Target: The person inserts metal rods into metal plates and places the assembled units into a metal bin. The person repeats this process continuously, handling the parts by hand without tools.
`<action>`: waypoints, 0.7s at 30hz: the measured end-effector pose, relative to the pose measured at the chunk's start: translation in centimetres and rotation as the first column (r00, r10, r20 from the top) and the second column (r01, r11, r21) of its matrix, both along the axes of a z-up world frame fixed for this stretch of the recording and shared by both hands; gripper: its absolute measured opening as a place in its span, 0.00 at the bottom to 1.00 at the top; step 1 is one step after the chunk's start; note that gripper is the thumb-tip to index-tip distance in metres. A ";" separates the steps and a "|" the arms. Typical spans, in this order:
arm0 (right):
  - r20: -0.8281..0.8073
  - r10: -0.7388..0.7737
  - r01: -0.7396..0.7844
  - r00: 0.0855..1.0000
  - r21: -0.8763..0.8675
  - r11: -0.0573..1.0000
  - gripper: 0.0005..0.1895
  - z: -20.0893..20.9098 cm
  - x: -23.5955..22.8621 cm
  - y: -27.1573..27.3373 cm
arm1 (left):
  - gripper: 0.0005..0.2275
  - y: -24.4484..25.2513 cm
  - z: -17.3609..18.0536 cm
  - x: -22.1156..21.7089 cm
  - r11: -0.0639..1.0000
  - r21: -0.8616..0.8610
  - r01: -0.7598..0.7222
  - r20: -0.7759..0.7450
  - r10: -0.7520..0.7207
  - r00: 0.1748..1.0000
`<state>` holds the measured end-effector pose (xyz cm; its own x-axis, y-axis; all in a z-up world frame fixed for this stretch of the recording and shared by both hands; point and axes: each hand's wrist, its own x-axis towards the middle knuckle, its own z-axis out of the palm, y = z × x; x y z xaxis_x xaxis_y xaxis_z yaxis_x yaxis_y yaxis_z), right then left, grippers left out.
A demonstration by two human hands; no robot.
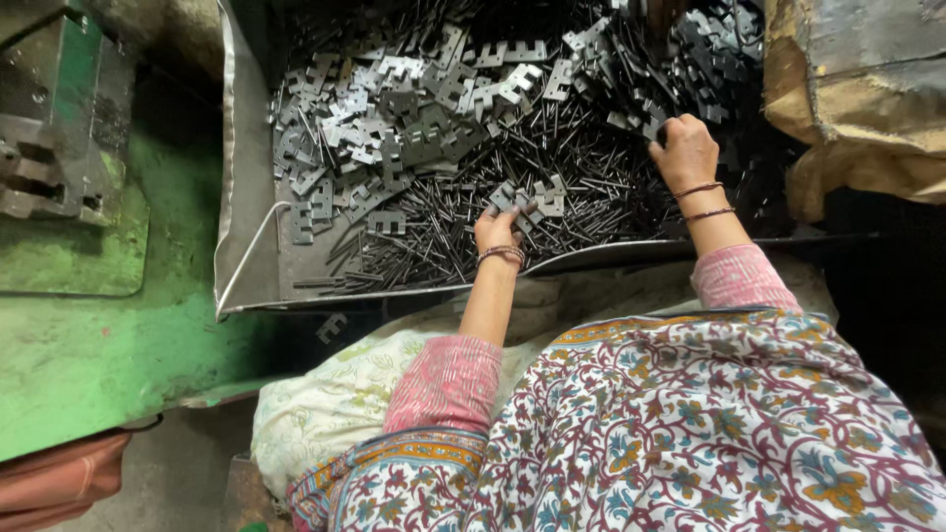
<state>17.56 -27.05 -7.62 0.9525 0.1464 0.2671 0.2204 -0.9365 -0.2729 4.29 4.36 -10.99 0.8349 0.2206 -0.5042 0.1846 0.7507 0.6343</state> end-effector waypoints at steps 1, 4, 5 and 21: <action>-0.031 0.011 -0.011 0.999 -0.002 1.000 0.13 1.4 -0.9 0.8 | 0.10 0.1 0.1 0.1 1.000 0.014 0.000 0.002 0.000 1.000; -0.117 0.034 -0.020 0.993 0.120 0.993 0.17 5.4 -3.6 4.8 | 0.10 0.0 0.1 0.2 0.999 0.048 -0.006 -0.029 0.007 1.000; -0.187 0.055 -0.020 0.981 0.185 0.983 0.19 6.8 -4.3 6.4 | 0.10 0.1 0.0 0.3 0.998 0.058 -0.011 -0.044 0.014 0.999; -0.403 0.218 -0.193 0.889 0.104 0.976 0.29 11.3 -8.9 21.0 | 0.09 0.1 -5.5 1.8 0.996 0.002 -0.089 -0.087 0.089 0.992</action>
